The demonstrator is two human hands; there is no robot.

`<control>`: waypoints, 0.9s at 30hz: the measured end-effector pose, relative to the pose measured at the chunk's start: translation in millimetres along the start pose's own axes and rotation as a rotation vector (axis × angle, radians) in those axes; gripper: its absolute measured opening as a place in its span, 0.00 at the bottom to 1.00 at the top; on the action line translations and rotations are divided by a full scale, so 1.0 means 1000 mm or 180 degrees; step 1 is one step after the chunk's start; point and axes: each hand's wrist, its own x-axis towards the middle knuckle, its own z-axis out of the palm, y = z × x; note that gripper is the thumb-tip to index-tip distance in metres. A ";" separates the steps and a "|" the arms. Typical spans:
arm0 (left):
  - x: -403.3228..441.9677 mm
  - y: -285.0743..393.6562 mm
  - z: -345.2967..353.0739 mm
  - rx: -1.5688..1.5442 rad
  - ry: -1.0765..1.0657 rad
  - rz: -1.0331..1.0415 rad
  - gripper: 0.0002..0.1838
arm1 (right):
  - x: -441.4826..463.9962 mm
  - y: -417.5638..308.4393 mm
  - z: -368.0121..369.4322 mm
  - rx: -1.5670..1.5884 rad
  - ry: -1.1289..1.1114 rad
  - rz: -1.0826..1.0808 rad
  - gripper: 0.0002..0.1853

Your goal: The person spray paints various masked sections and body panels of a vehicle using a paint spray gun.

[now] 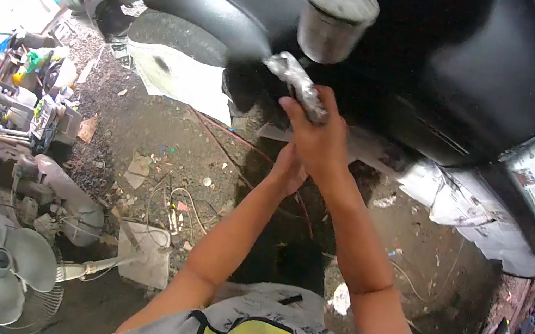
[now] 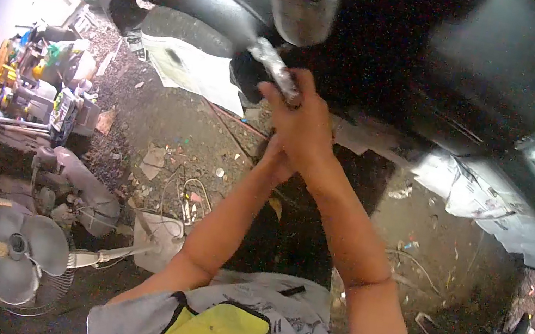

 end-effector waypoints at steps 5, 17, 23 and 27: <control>-0.015 -0.026 0.082 0.0563 0.0432 -0.0928 0.30 | -0.016 -0.002 -0.086 0.0015 0.0440 0.0519 0.21; -0.039 -0.143 0.199 0.1569 -0.0603 -0.2046 0.36 | -0.075 0.030 -0.312 0.0248 0.2583 0.0928 0.17; -0.066 -0.133 0.219 0.2078 -0.0762 -0.2244 0.32 | -0.083 0.014 -0.378 0.0155 0.3256 0.0871 0.17; -0.081 -0.099 0.217 0.2880 -0.1328 -0.2052 0.29 | -0.105 -0.011 -0.366 0.0276 0.3326 0.1491 0.25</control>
